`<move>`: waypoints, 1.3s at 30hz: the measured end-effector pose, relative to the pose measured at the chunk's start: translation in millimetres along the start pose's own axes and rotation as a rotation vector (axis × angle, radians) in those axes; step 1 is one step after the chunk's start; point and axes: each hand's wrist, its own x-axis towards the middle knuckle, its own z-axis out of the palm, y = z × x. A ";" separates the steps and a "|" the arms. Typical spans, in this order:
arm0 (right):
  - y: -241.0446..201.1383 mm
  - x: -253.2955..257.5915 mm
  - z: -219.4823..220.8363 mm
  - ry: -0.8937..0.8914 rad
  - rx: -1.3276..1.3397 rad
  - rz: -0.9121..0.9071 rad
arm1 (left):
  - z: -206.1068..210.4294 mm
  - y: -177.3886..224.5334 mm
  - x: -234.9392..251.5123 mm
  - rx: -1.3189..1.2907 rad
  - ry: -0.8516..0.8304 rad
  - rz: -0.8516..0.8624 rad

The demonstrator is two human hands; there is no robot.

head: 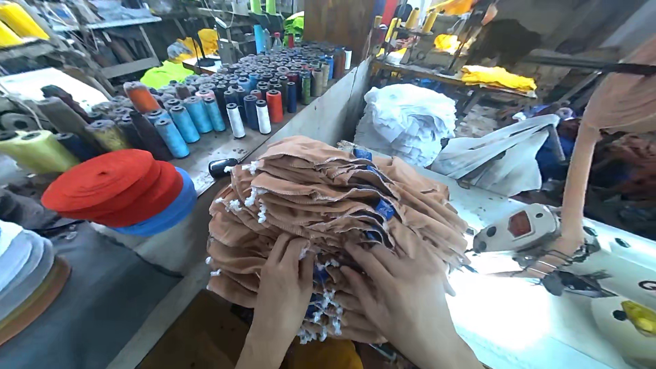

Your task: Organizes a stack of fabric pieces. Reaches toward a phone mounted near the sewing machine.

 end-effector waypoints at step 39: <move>72.2 76.5 14.9 -0.029 0.347 0.320 | 6.0 49.5 78.3 -0.181 -0.014 0.003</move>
